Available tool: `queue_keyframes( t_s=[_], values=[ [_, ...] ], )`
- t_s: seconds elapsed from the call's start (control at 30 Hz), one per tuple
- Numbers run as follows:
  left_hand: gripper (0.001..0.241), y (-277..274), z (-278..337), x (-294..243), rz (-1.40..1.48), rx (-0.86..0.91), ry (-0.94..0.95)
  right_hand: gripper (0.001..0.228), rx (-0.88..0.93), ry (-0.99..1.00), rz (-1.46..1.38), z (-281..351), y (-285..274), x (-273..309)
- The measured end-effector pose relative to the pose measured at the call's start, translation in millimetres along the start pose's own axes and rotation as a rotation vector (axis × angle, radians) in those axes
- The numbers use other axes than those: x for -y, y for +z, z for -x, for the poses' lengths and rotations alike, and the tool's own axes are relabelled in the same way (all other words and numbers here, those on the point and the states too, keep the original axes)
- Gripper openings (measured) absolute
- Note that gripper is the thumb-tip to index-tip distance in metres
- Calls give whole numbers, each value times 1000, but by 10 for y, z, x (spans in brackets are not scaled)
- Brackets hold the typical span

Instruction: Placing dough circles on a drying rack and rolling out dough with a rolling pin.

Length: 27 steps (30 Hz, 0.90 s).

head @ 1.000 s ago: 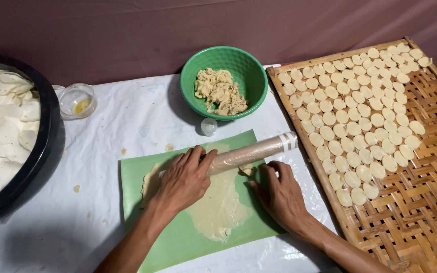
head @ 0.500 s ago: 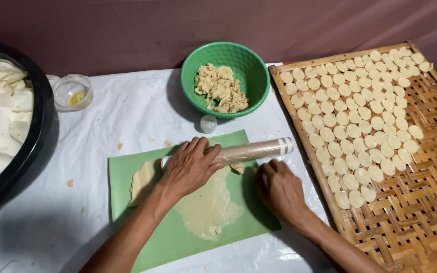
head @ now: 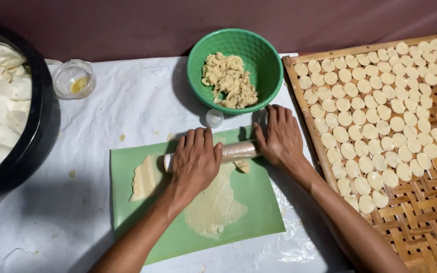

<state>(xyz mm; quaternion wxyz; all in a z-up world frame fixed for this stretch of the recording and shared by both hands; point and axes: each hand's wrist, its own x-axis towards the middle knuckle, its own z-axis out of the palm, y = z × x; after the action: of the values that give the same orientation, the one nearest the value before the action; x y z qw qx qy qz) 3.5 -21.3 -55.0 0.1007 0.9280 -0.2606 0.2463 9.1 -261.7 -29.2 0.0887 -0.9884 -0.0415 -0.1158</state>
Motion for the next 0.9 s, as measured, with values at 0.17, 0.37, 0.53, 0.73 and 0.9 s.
queue_keyframes(
  t_s=[0.17, 0.37, 0.53, 0.73, 0.9],
  values=[
    [57, -401, 275, -353, 90, -18, 9, 68, -110, -161, 9, 470, -63, 18],
    [63, 37, 62, -115, 73, 40, -79, 75, 96, -36, 6, 36, -125, 49],
    [63, -331, 366, -463, 130, -25, -101, 76, -108, -180, 47, 538, 44, -71],
    [64, -494, 412, -492, 312, 288, -235, 76, -68, -211, 30, 710, -134, -13],
    [61, -420, -84, -123, 152, 162, -343, 78, 108, -100, 1, 538, -256, 29]
  ],
)
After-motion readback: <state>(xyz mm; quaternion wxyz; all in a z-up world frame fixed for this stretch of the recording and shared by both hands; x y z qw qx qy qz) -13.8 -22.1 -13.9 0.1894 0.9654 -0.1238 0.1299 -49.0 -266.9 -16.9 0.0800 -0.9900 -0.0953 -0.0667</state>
